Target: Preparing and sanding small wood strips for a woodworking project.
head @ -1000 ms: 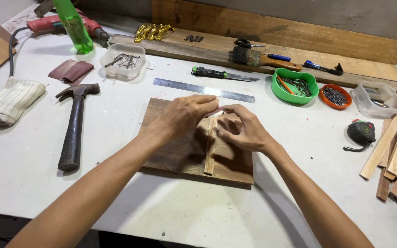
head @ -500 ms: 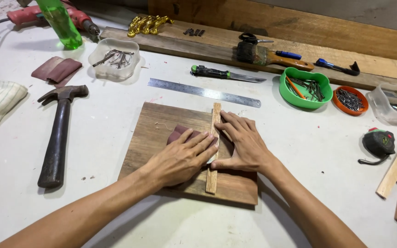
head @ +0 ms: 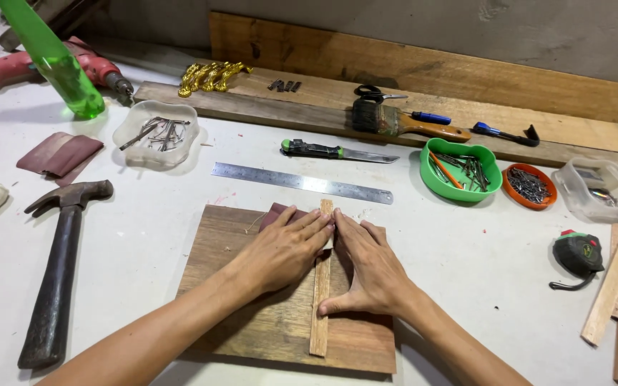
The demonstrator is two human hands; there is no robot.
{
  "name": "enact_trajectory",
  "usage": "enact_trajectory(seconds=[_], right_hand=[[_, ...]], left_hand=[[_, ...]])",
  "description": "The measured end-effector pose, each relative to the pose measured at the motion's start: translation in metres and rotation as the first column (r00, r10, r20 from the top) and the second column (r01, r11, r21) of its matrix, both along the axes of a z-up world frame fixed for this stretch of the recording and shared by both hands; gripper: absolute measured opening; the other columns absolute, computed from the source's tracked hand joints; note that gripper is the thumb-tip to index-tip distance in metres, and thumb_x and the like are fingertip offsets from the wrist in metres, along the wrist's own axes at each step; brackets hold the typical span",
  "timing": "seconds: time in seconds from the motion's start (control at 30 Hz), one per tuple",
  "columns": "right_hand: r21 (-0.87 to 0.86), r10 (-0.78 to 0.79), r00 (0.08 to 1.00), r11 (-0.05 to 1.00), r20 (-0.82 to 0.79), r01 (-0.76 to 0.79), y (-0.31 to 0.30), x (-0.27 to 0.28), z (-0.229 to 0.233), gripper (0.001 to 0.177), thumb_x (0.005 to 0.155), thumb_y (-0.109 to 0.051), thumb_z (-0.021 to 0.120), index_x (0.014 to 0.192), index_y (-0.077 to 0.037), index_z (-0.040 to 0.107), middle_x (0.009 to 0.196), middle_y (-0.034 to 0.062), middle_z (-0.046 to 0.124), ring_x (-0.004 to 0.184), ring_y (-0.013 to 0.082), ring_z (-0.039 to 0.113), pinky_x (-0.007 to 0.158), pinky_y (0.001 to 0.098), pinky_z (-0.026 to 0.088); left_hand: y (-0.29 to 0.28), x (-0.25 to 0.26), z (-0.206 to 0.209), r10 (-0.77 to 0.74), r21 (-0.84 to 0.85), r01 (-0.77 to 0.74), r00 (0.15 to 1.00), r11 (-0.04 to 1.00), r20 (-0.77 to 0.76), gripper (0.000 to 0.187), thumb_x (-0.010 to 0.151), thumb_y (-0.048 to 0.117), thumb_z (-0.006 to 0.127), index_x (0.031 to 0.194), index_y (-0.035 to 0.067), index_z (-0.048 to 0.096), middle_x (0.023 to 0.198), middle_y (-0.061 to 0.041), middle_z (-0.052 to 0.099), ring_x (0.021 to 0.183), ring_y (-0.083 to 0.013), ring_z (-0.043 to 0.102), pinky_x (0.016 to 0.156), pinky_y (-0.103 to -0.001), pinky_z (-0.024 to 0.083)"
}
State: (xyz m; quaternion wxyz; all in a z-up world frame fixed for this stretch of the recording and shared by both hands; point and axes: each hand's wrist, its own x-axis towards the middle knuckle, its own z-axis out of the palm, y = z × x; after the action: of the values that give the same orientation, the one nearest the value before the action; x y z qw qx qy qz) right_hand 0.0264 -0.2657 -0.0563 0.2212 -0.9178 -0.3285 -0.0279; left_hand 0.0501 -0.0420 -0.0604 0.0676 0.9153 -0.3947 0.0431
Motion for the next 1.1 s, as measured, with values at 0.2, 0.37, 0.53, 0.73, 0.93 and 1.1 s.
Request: enact_trajectory(seconds=[0.2,0.37,0.53,0.73,0.93,1.1], right_hand=[[-0.019,-0.021,1.0,1.0,0.005,0.021,0.001,-0.001,0.006,0.165,0.042,-0.091,0.076,0.158,0.008,0.012,0.157,0.0309,0.035,0.147,0.0385,0.035,0.124,0.0504,0.02],[-0.035,-0.021,0.999,0.999,0.031,0.022,0.001,-0.002,0.005,0.162,0.043,-0.088,0.079,0.158,0.007,0.016,0.159,0.0278,0.034,0.15,0.0362,0.031,0.124,0.05,0.019],[-0.089,0.002,0.999,0.996,0.053,0.003,0.004,-0.008,0.012,0.159,0.04,-0.087,0.081,0.157,0.003,0.021,0.159,0.025,0.036,0.15,0.0349,0.031,0.124,0.05,0.018],[-0.103,-0.029,0.999,0.994,0.029,0.032,0.006,-0.01,0.009,0.164,0.037,-0.091,0.077,0.158,0.003,0.019,0.157,0.0241,0.037,0.15,0.0348,0.03,0.125,0.0501,0.016],[-0.044,-0.001,0.998,0.999,0.065,0.004,0.002,-0.006,0.006,0.172,0.036,-0.097,0.072,0.158,0.009,0.011,0.165,0.029,0.022,0.151,0.0376,0.028,0.125,0.048,0.018],[-0.067,-0.005,0.998,0.998,0.066,0.009,0.001,-0.002,0.0,0.176,0.034,-0.098,0.07,0.158,0.011,0.009,0.165,0.0301,0.021,0.152,0.0379,0.027,0.125,0.048,0.017]], left_hand=[[-0.01,-0.01,0.009,0.071,-0.026,-0.072,0.997,0.997,-0.042,0.054,0.102,0.036,0.04,0.148,0.007,0.042,0.159,-0.012,0.034,0.149,-0.0279,0.031,0.12,-0.062,0.016],[-0.008,-0.044,0.008,0.054,-0.054,-0.054,0.998,0.997,-0.016,0.049,0.104,0.031,0.041,0.145,0.005,0.047,0.158,-0.014,0.039,0.147,-0.0287,0.034,0.119,-0.063,0.017],[0.001,-0.073,0.005,-0.036,-0.03,0.036,0.999,0.999,0.025,0.042,0.105,0.023,0.044,0.141,0.004,0.055,0.156,-0.016,0.047,0.147,-0.0286,0.041,0.123,-0.061,0.023],[-0.004,-0.047,-0.002,-0.008,-0.09,0.021,0.99,0.996,0.14,0.045,0.1,0.019,0.048,0.141,0.001,0.053,0.152,-0.017,0.049,0.142,-0.0309,0.043,0.116,-0.065,0.026],[-0.013,0.011,0.003,0.139,-0.02,-0.138,0.988,0.99,0.06,0.045,0.102,0.021,0.048,0.143,0.003,0.051,0.155,-0.015,0.046,0.145,-0.0274,0.041,0.117,-0.064,0.026],[-0.014,0.02,0.015,0.171,-0.098,-0.171,0.985,0.98,-0.01,0.045,0.102,0.027,0.045,0.141,0.008,0.053,0.154,-0.011,0.047,0.144,-0.0273,0.04,0.117,-0.058,0.027]])
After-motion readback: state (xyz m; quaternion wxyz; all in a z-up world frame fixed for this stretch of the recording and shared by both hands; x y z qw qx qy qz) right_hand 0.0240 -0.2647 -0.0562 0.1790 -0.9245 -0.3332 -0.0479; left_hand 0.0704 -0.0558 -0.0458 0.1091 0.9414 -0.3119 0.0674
